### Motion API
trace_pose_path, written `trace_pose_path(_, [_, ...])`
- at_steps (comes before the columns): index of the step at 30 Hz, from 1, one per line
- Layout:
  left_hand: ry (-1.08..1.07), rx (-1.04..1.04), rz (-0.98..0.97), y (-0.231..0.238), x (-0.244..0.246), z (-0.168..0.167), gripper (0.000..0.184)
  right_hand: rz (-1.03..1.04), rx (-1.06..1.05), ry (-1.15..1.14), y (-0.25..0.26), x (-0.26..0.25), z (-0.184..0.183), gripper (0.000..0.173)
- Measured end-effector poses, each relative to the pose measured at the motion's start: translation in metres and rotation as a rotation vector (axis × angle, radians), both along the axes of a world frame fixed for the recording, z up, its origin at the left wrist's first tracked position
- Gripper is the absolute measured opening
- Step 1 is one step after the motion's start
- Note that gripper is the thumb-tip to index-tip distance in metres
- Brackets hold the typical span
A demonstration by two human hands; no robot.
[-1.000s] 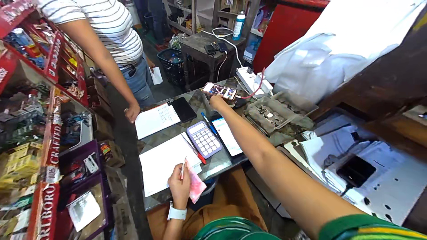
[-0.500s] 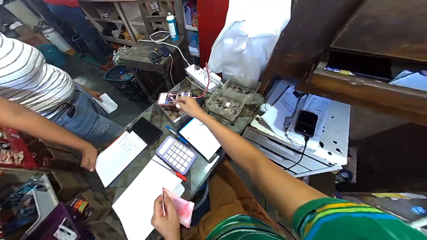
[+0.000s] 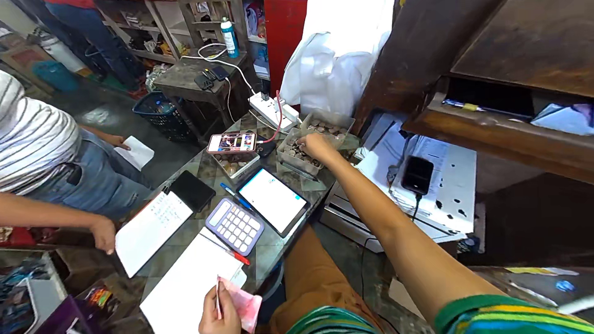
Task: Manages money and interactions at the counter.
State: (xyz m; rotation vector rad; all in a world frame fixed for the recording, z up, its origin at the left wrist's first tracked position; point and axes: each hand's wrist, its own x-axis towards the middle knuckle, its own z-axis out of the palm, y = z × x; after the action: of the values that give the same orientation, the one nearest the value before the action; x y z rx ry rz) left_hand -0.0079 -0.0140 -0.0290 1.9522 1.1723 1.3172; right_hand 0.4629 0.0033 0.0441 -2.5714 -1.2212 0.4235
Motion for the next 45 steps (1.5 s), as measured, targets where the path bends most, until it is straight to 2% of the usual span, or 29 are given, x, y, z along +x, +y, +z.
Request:
trace_pose_path(3, [0.016,0.016,0.001,-0.001,0.0,-0.002,0.021,-0.003,-0.007,-0.113,0.005,-0.005,-0.002,0.023])
trace_pose_path(5, [0.024,0.025,-0.004,0.0,-0.001,-0.002,0.022,0.008,0.085,-0.081,0.005,0.0,-0.003,0.022])
trace_pose_path(7, [0.025,0.031,-0.003,0.001,-0.001,-0.003,0.022,-0.051,0.388,0.121,-0.002,0.01,-0.002,0.023])
trace_pose_path(9, [0.035,0.042,-0.003,0.001,-0.001,-0.005,0.024,-0.246,0.683,0.413,-0.008,0.015,0.003,0.022])
trace_pose_path(10, [0.04,0.046,-0.006,0.002,-0.002,-0.006,0.024,-0.339,0.738,0.544,-0.009,0.015,0.006,0.017])
trace_pose_path(11, [0.043,0.047,-0.008,0.002,-0.003,-0.006,0.024,-0.398,0.72,0.65,-0.01,0.013,0.012,0.016])
trace_pose_path(12, [0.042,0.047,-0.01,0.002,-0.002,-0.006,0.024,-0.418,0.644,0.648,-0.011,0.011,0.016,0.02])
trace_pose_path(14, [0.038,0.047,-0.017,0.003,-0.001,-0.005,0.024,-0.343,0.414,0.431,-0.01,0.005,0.02,0.033])
trace_pose_path(17, [0.034,0.053,-0.01,0.003,-0.001,-0.007,0.023,-0.245,0.112,0.072,-0.002,-0.009,0.013,0.037])
trace_pose_path(19, [0.023,0.06,0.006,0.002,0.0,-0.008,0.023,-0.259,-0.033,0.039,0.003,-0.018,0.014,0.038])
trace_pose_path(21, [0.023,0.062,0.022,0.002,0.0,-0.009,0.024,-0.248,-0.021,0.077,0.005,-0.013,0.01,0.032])
trace_pose_path(25, [0.014,0.062,0.014,0.002,0.0,-0.009,0.022,-0.194,0.146,0.144,0.0,-0.004,0.004,0.026])
trace_pose_path(28, [0.015,0.056,0.009,0.001,0.0,-0.008,0.022,-0.251,0.515,0.276,-0.007,-0.001,0.003,0.025])
trace_pose_path(29, [0.018,0.048,0.003,0.001,0.0,-0.006,0.022,-0.31,0.671,0.367,-0.011,0.003,0.002,0.023])
trace_pose_path(31, [0.031,0.032,0.003,0.0,0.0,-0.003,0.022,-0.477,0.951,0.738,-0.019,0.011,0.008,0.013])
trace_pose_path(33, [0.059,0.029,0.003,-0.001,-0.001,-0.003,0.022,-0.654,1.108,1.114,-0.034,0.02,0.029,0.02])
trace_pose_path(34, [0.067,0.03,0.001,-0.001,-0.001,-0.003,0.022,-0.694,1.122,1.173,-0.042,0.027,0.038,0.016])
trace_pose_path(35, [0.071,0.031,-0.002,-0.001,-0.001,-0.003,0.021,-0.717,1.113,1.13,-0.046,0.036,0.042,0.015])
trace_pose_path(37, [0.074,0.029,-0.01,0.0,-0.001,-0.001,0.021,-0.69,1.004,0.789,-0.051,0.056,0.045,0.017])
trace_pose_path(39, [0.083,0.022,-0.012,-0.001,-0.001,0.001,0.021,-0.556,0.731,0.421,-0.057,0.076,0.044,0.028])
trace_pose_path(42, [0.074,0.028,-0.017,0.0,0.0,0.0,0.022,-0.324,0.341,0.212,-0.046,0.096,0.037,0.029])
trace_pose_path(45, [0.087,0.031,-0.012,0.001,0.0,-0.001,0.023,-0.206,0.128,0.109,-0.021,0.101,0.019,0.029])
